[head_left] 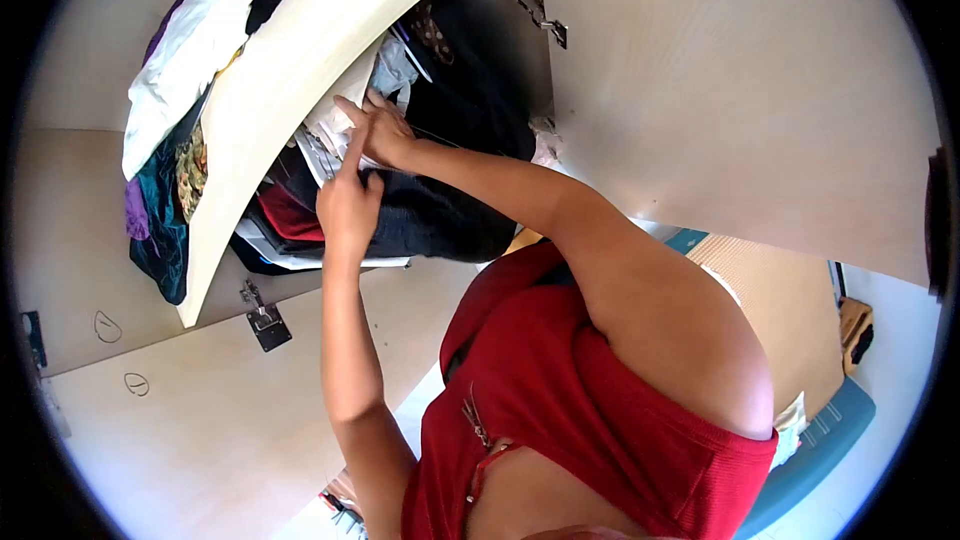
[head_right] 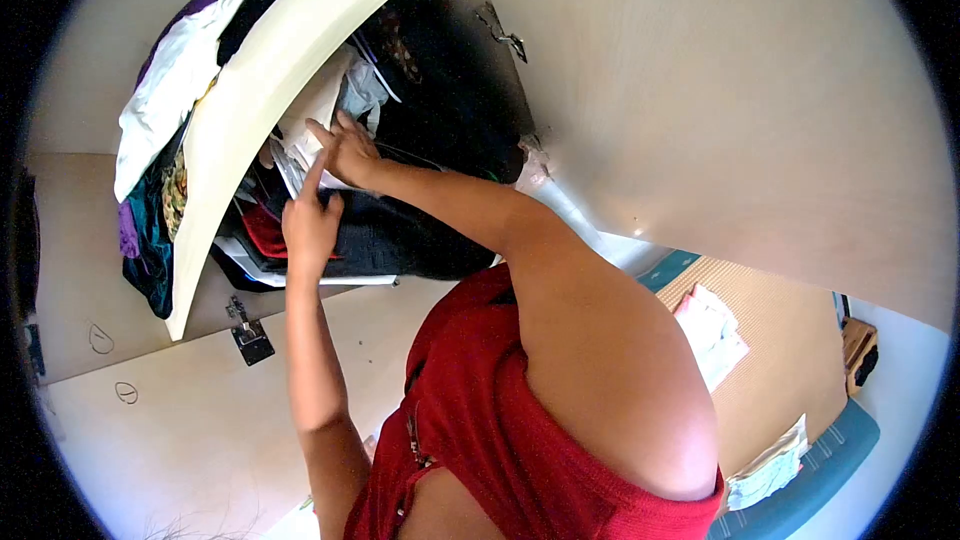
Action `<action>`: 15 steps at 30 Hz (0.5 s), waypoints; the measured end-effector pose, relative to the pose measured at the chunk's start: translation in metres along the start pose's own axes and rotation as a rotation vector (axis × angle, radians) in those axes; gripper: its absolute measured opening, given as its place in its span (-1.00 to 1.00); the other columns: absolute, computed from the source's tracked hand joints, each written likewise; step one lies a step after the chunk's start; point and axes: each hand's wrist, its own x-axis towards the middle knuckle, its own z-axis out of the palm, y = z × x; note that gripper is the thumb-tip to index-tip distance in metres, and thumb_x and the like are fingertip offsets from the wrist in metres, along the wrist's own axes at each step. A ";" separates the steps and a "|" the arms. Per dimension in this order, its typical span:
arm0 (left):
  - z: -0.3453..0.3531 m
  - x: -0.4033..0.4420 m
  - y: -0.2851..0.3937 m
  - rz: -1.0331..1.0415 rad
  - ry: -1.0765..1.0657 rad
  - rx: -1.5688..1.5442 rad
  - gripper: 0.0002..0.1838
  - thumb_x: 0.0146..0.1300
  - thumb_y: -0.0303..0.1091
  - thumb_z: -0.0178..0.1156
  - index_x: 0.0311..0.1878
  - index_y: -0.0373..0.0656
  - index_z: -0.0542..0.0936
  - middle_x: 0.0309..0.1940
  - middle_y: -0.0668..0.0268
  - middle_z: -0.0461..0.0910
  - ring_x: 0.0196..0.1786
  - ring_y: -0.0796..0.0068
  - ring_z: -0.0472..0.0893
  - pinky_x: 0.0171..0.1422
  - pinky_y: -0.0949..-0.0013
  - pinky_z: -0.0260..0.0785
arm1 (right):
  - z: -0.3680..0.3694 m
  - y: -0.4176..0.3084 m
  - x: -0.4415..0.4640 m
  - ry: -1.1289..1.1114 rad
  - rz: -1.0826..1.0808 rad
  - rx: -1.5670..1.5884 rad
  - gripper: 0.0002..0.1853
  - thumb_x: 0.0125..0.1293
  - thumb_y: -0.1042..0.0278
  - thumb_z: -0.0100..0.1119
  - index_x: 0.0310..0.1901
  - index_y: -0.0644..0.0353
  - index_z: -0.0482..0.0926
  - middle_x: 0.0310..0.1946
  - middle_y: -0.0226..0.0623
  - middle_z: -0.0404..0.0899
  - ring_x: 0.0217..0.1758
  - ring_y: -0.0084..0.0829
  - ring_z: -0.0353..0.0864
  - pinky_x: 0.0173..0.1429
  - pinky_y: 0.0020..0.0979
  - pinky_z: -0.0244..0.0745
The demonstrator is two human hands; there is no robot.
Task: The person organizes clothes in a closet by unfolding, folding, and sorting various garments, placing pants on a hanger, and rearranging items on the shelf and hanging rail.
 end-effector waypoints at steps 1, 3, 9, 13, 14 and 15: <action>0.000 0.018 0.003 0.064 0.007 0.068 -0.32 0.05 -0.44 0.22 0.32 0.11 0.41 -0.42 -0.06 0.60 -0.30 -0.07 0.62 -0.16 0.07 0.49 | -0.010 -0.007 0.006 -0.103 0.112 -0.010 -0.34 0.29 0.13 0.06 0.41 0.06 0.21 0.27 0.11 0.34 0.36 0.13 0.25 0.46 -0.06 0.09; 0.003 0.052 0.004 0.176 0.000 0.172 -0.30 0.08 -0.39 0.22 0.35 0.25 0.38 -0.32 -0.07 0.63 -0.21 -0.06 0.64 -0.12 0.02 0.49 | -0.026 -0.008 0.013 -0.188 0.278 0.319 -0.36 0.29 0.10 0.04 0.38 0.13 0.24 0.31 0.07 0.30 0.38 0.04 0.26 0.43 -0.14 0.15; 0.020 0.118 0.014 0.218 -0.093 0.284 -0.30 0.15 -0.28 0.20 0.40 0.35 0.31 -0.04 -0.07 0.60 0.02 -0.09 0.60 0.12 0.03 0.44 | -0.011 0.069 0.010 0.080 -0.118 0.474 -0.58 0.24 0.31 0.05 0.11 0.32 0.47 0.16 0.02 0.45 0.22 -0.10 0.44 0.24 -0.25 0.37; 0.045 0.163 -0.010 0.286 -0.041 0.348 -0.34 0.19 -0.31 0.11 0.40 0.36 0.30 0.11 0.01 0.54 0.11 -0.08 0.55 0.20 0.04 0.40 | -0.051 0.067 -0.002 0.056 -0.151 0.017 -0.95 0.09 0.56 0.09 -0.40 0.25 0.54 -0.22 -0.08 0.53 -0.10 0.04 0.52 -0.04 -0.16 0.47; 0.054 0.174 -0.023 0.313 -0.001 0.406 -0.34 0.20 -0.32 0.09 0.40 0.37 0.30 0.15 0.04 0.52 0.12 -0.07 0.55 0.22 0.04 0.39 | -0.062 0.058 -0.005 0.169 -0.110 0.065 -0.94 0.08 0.56 0.08 -0.38 0.24 0.54 -0.22 -0.10 0.53 -0.11 0.03 0.52 -0.05 -0.16 0.47; 0.056 0.179 -0.025 0.339 0.041 0.463 -0.35 0.21 -0.34 0.07 0.40 0.37 0.30 0.18 0.06 0.50 0.14 -0.05 0.54 0.24 0.05 0.38 | -0.071 0.051 -0.009 0.282 -0.072 0.113 -0.92 0.08 0.57 0.08 -0.37 0.23 0.53 -0.22 -0.12 0.53 -0.12 0.02 0.53 -0.07 -0.16 0.47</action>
